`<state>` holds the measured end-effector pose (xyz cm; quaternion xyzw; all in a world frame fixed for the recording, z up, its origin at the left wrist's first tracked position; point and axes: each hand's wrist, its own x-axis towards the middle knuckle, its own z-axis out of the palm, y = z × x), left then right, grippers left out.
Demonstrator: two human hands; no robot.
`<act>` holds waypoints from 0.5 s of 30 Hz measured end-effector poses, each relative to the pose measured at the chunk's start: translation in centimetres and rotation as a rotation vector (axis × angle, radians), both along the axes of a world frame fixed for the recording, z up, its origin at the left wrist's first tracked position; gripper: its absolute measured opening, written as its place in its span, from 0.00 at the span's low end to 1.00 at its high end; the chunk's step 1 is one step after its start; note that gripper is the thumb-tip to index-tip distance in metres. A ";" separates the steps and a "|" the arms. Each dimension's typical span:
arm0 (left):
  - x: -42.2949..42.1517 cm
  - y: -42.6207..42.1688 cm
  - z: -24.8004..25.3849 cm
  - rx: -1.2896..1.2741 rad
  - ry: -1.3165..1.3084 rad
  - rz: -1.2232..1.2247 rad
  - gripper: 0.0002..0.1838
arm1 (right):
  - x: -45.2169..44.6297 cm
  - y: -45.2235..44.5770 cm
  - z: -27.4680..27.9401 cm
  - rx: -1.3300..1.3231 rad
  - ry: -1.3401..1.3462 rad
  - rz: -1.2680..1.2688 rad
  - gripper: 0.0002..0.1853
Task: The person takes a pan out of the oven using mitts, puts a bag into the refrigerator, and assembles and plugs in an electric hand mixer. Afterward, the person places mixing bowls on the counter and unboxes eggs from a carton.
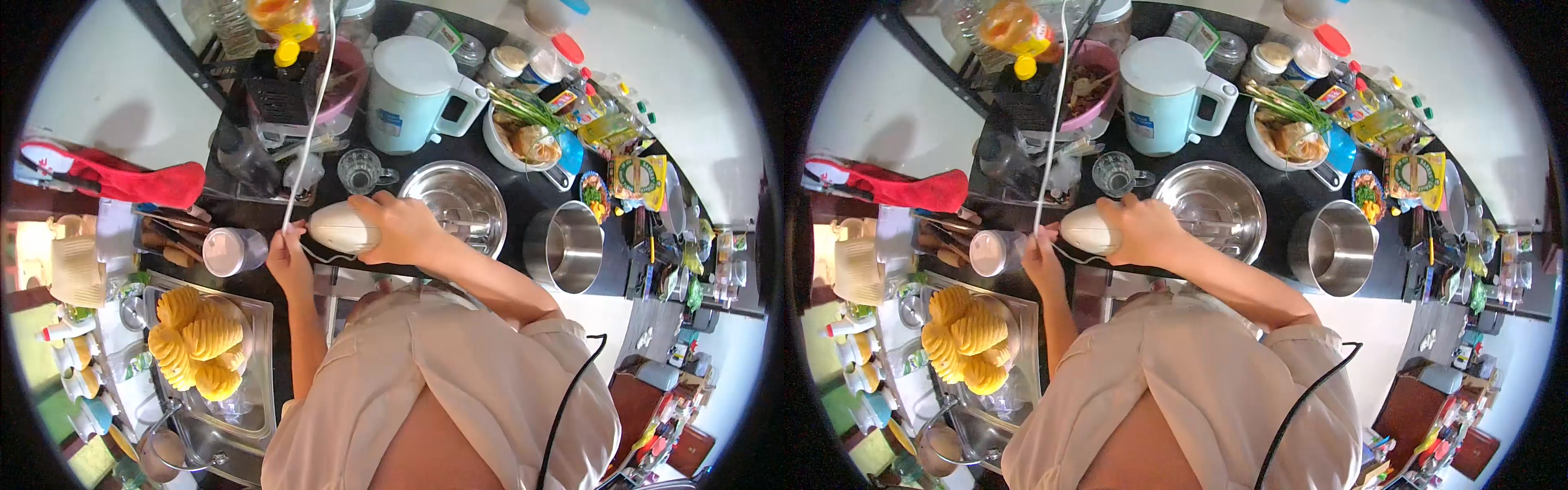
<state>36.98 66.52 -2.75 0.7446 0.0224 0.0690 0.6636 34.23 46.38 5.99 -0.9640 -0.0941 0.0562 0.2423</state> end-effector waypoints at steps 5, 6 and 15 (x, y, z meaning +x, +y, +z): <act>-1.8 -1.6 -3.3 -0.078 0.042 0.002 0.11 | 0.2 0.5 -1.0 -0.027 0.017 -0.002 0.41; -1.7 -1.6 -3.5 -0.102 0.117 -0.039 0.14 | 0.4 0.2 -1.2 -0.024 0.020 -0.021 0.41; -4.4 -1.9 -7.3 -0.183 0.172 -0.009 0.17 | -2.4 -4.7 0.5 0.058 -0.220 -0.038 0.42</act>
